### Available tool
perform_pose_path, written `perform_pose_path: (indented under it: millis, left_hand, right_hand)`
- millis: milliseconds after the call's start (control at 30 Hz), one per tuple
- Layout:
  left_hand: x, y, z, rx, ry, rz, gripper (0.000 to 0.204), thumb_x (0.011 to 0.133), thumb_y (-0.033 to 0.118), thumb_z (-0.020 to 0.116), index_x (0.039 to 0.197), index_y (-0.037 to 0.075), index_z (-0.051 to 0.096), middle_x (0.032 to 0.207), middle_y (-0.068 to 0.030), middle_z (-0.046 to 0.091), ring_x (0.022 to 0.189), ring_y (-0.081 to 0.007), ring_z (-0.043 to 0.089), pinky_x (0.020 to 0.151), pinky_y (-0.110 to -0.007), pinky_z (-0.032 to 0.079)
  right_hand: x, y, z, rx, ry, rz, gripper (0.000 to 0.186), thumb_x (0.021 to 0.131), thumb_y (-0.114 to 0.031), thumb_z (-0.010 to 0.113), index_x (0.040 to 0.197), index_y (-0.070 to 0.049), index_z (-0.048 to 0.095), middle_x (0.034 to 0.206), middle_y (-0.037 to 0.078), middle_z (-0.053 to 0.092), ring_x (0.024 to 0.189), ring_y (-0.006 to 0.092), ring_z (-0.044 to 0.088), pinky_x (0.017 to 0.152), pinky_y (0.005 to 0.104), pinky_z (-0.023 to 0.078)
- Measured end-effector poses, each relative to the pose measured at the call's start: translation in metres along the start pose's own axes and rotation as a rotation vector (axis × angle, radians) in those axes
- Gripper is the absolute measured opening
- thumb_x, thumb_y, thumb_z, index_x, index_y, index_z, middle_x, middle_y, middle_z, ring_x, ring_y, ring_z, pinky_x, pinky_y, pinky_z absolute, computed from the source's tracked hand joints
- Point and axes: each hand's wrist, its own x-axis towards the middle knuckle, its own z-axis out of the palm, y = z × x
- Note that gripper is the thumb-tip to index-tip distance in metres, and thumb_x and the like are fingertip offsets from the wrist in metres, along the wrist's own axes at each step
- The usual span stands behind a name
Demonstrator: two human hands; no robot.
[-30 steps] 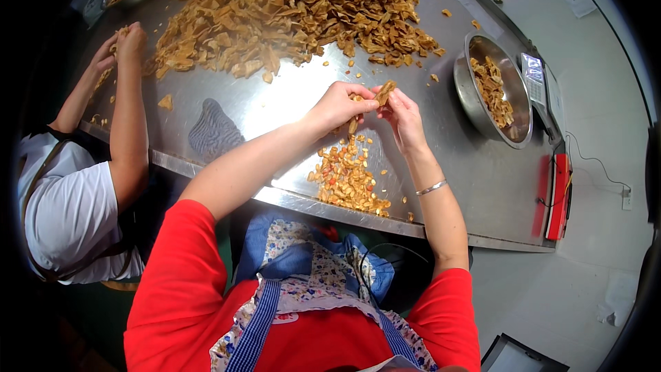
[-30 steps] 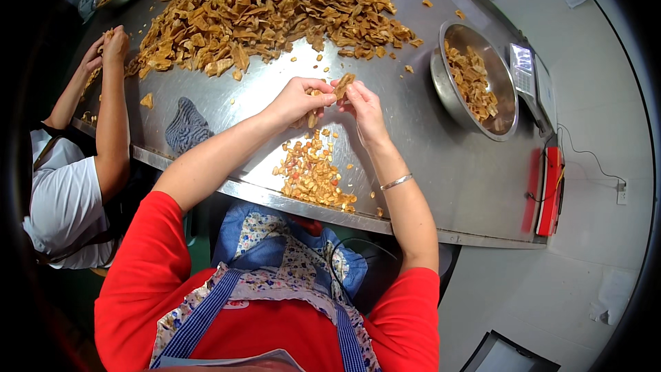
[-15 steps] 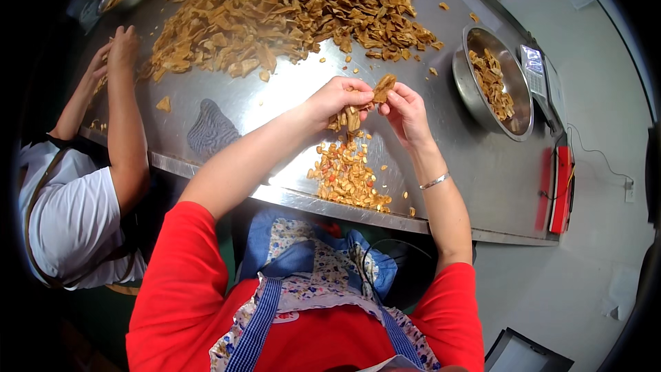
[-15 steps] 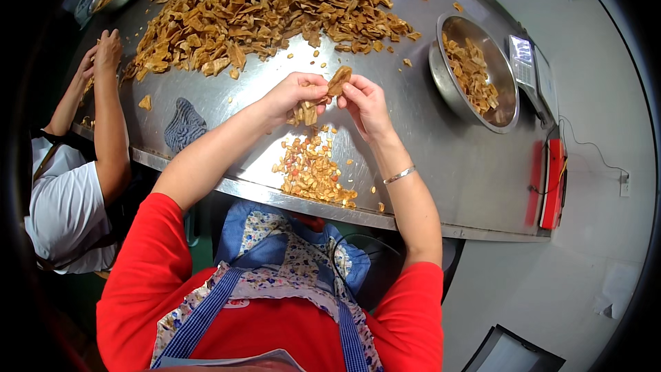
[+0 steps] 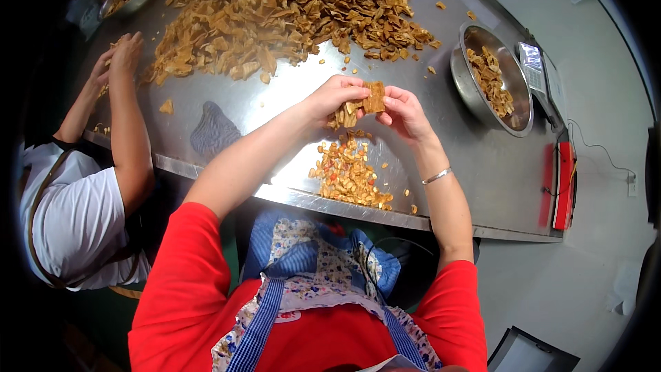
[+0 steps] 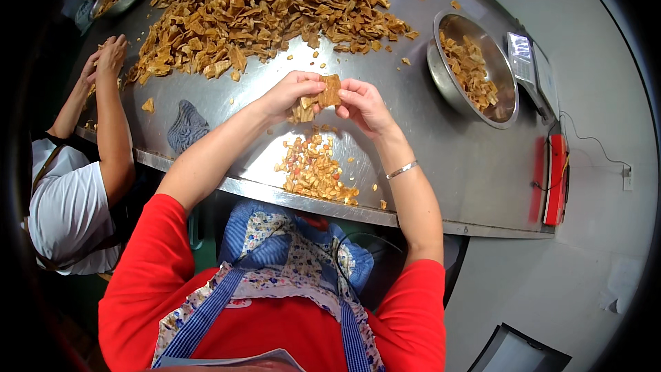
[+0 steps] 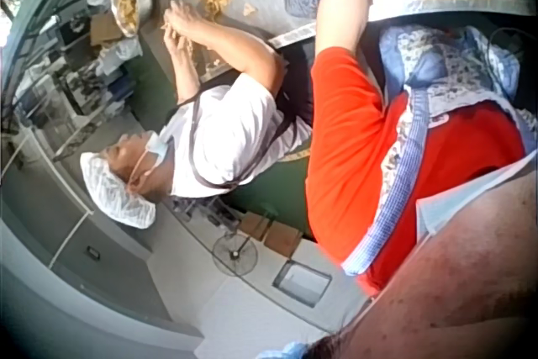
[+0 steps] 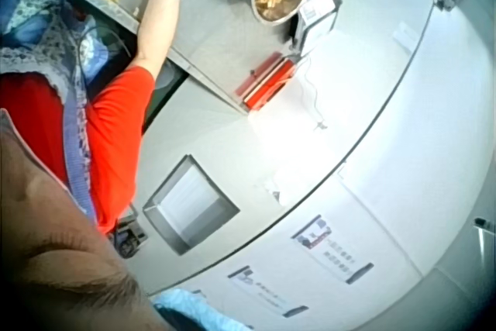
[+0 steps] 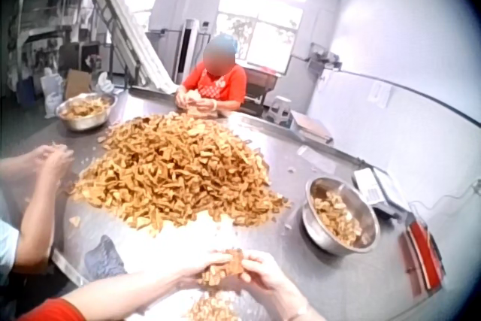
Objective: The person sits at a stainless steel table and repeatedly picks up dried food pieces, breaks them into smaller pieces by hand, and places them into a metal bowl. Another person works alongside at the same table performing a similar task.
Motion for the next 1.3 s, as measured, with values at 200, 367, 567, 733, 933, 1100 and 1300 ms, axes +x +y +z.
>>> perform_pose_path:
  millis: [200,367,567,733,933,1100,1300]
  left_hand:
    - [0.004,-0.007,0.003,-0.126,0.205,-0.029,0.016,0.083,0.012,0.049,0.09,-0.001,0.053,0.072,-0.006,0.057,0.056,-0.0109,0.056,0.048,-0.023,0.047]
    - [0.003,0.005,0.003,-0.196,0.585,-0.004,0.012,0.079,0.009,0.045,0.085,0.001,0.051,0.073,-0.0102,0.055,0.057,-0.0154,0.054,0.045,-0.03,0.045]
    - [0.067,0.051,0.09,-0.102,0.298,0.032,0.01,0.075,0.011,0.047,0.081,0.004,0.051,0.072,-0.0094,0.055,0.056,-0.0161,0.054,0.049,-0.028,0.046]
    - [0.206,0.055,0.193,0.131,0.245,0.105,0.013,0.067,0.014,0.053,0.073,0.003,0.054,0.066,-0.0119,0.054,0.047,-0.0198,0.051,0.035,-0.034,0.036]
    - [0.256,-0.02,0.248,1.22,0.273,0.465,0.035,0.069,0.026,0.053,0.097,0.006,0.061,0.104,-0.0168,0.056,0.097,-0.0309,0.052,0.079,-0.039,0.043]
    - [0.255,-0.009,0.182,1.098,0.218,0.826,0.021,0.077,0.017,0.048,0.081,0.004,0.064,0.086,-0.0139,0.061,0.082,-0.0291,0.057,0.076,-0.036,0.044]
    - [0.219,0.034,0.022,1.675,0.893,0.447,0.022,0.072,0.024,0.06,0.081,0.004,0.063,0.085,-0.0146,0.06,0.082,-0.0293,0.057,0.073,-0.038,0.045]
  right_hand:
    - [0.005,0.009,-0.009,-0.03,0.158,0.032,0.014,0.085,-0.015,0.052,0.086,-0.002,0.056,0.068,0.0,0.055,0.052,0.006,0.047,0.049,0.018,0.04]
    - [0.01,0.029,-0.029,-0.199,0.308,0.116,0.015,0.086,-0.014,0.05,0.082,-0.002,0.056,0.064,-0.001,0.054,0.05,0.0043,0.047,0.046,0.017,0.04]
    - [0.012,0.032,-0.032,-0.516,0.304,0.006,0.014,0.079,-0.013,0.053,0.078,0.0,0.058,0.061,0.001,0.053,0.051,0.0069,0.045,0.045,0.02,0.036]
    - [0.016,0.033,-0.038,-0.543,0.176,0.017,0.023,0.08,-0.016,0.057,0.098,-0.002,0.053,0.073,0.004,0.057,0.056,0.01,0.051,0.047,0.024,0.043]
    - [0.009,0.097,-0.104,-0.114,-0.036,-0.093,0.034,0.09,-0.028,0.043,0.114,-0.003,0.044,0.11,0.008,0.049,0.1,0.0133,0.045,0.089,0.0305,0.036]
    - [0.008,0.057,-0.054,-0.646,0.052,-0.307,0.04,0.085,-0.02,0.052,0.117,0.0,0.041,0.115,0.011,0.049,0.103,0.0179,0.046,0.086,0.0326,0.039]
    - [0.009,0.036,-0.025,-1.176,0.218,-0.126,0.02,0.075,-0.016,0.05,0.082,-0.001,0.063,0.08,0.019,0.061,0.076,0.0332,0.058,0.072,0.0391,0.045]
